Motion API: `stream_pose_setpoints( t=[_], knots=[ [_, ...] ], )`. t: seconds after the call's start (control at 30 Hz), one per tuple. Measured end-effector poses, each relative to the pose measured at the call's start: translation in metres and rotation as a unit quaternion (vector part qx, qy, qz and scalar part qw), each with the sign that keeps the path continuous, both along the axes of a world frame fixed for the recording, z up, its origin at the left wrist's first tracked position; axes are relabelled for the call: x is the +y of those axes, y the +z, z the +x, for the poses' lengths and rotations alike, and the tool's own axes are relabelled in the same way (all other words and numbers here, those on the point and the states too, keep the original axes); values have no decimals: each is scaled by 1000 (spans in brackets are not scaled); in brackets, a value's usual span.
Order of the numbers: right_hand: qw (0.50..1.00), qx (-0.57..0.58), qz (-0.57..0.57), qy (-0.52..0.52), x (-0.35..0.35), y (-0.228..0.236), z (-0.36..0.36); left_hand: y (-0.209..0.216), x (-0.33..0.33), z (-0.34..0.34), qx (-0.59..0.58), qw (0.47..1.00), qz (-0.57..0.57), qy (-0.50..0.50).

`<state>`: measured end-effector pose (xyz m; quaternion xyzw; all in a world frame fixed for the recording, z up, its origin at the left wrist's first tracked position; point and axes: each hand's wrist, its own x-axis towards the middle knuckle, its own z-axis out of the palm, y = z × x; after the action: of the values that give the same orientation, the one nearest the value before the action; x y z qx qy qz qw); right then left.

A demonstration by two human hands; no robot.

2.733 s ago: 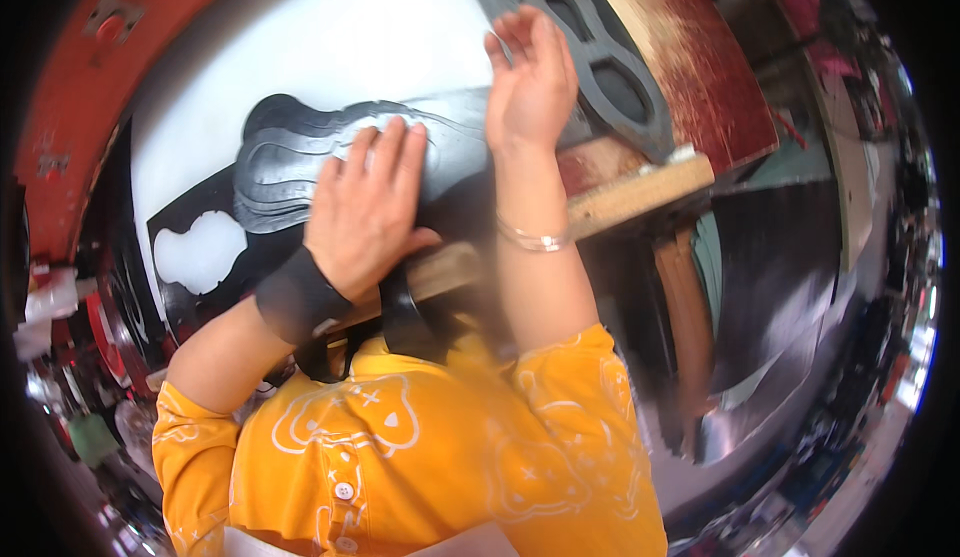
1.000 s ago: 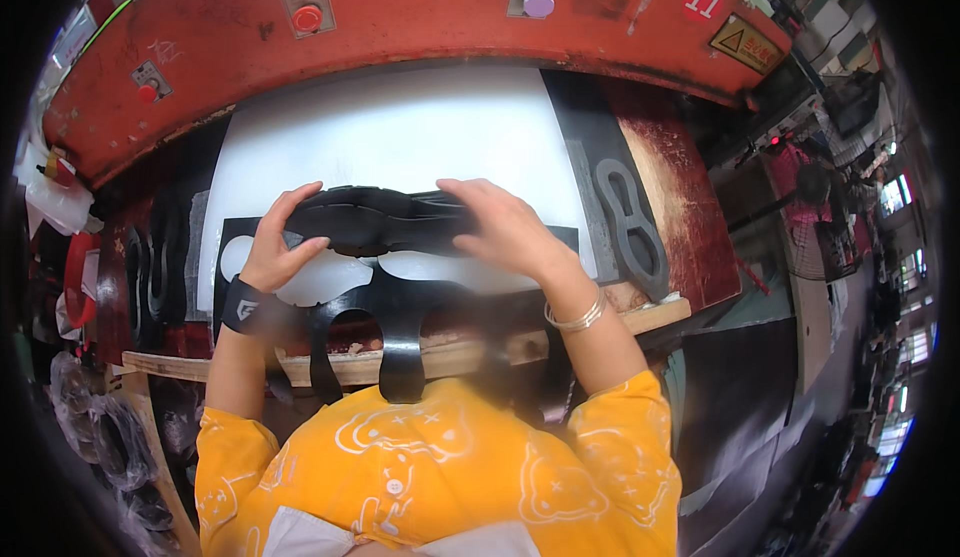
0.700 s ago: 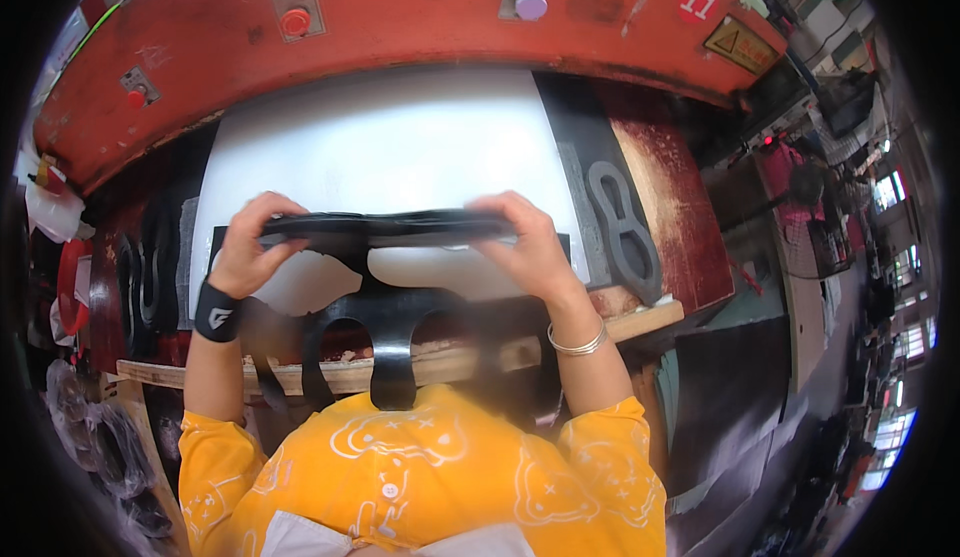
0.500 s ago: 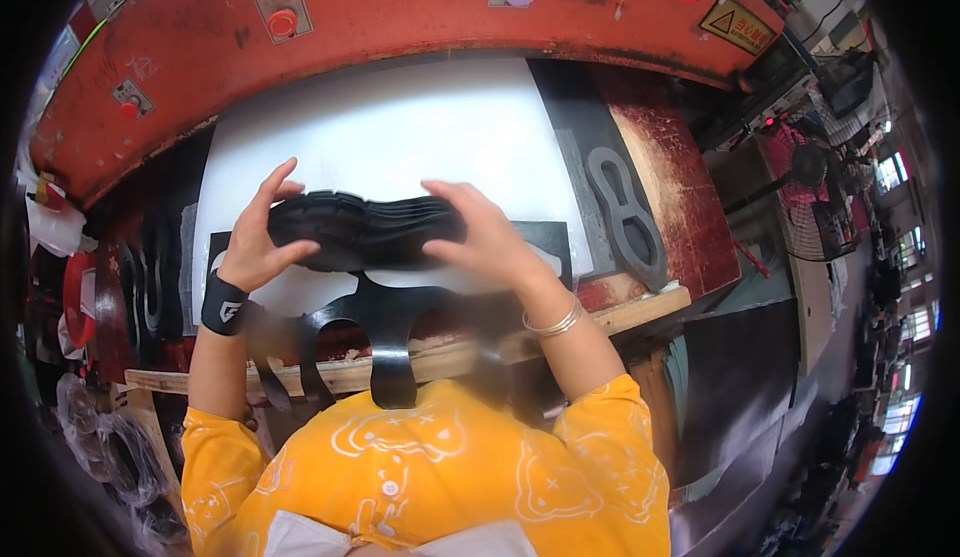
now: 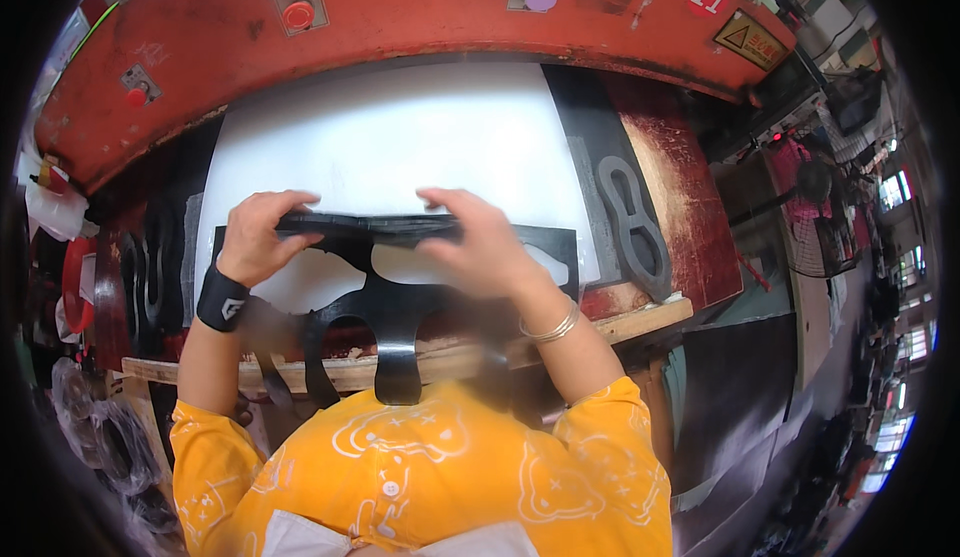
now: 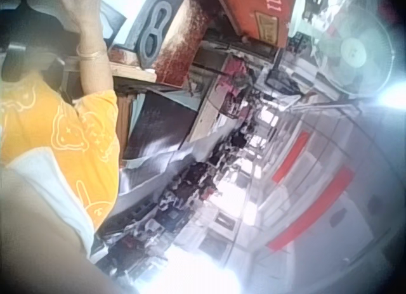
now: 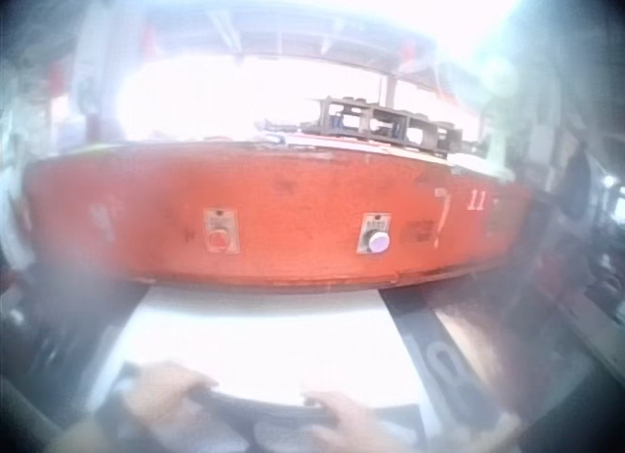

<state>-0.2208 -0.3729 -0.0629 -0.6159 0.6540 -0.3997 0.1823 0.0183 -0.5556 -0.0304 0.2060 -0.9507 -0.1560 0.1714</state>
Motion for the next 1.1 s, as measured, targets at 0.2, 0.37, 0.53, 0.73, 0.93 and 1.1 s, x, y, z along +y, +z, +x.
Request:
stream_pose_setpoints(
  t=[0.2, 0.37, 0.53, 0.73, 0.93, 1.1],
  knots=[
    [974, 173, -136, -53, -5, 0, 10, 7, 9, -8, 38, 992, -115, -40],
    [996, -5, 86, -35, -4, -2, 10, 6, 4, -5, -77, 995, 68, 8],
    [991, 124, -57, -12, -5, -6, 6, -6, -4, 10, 38, 999, 8, -22],
    [944, 225, -226, -90, -16, 1, 33, -6, -6, 12, -10, 997, 80, -17],
    [938, 323, -114, -44, -21, -3, 77, -8, 0, 13, 3, 996, 83, -23],
    [949, 298, -65, -74, -28, -3, 74, -12, 1, 15, 16, 993, 120, -18]
  ],
)
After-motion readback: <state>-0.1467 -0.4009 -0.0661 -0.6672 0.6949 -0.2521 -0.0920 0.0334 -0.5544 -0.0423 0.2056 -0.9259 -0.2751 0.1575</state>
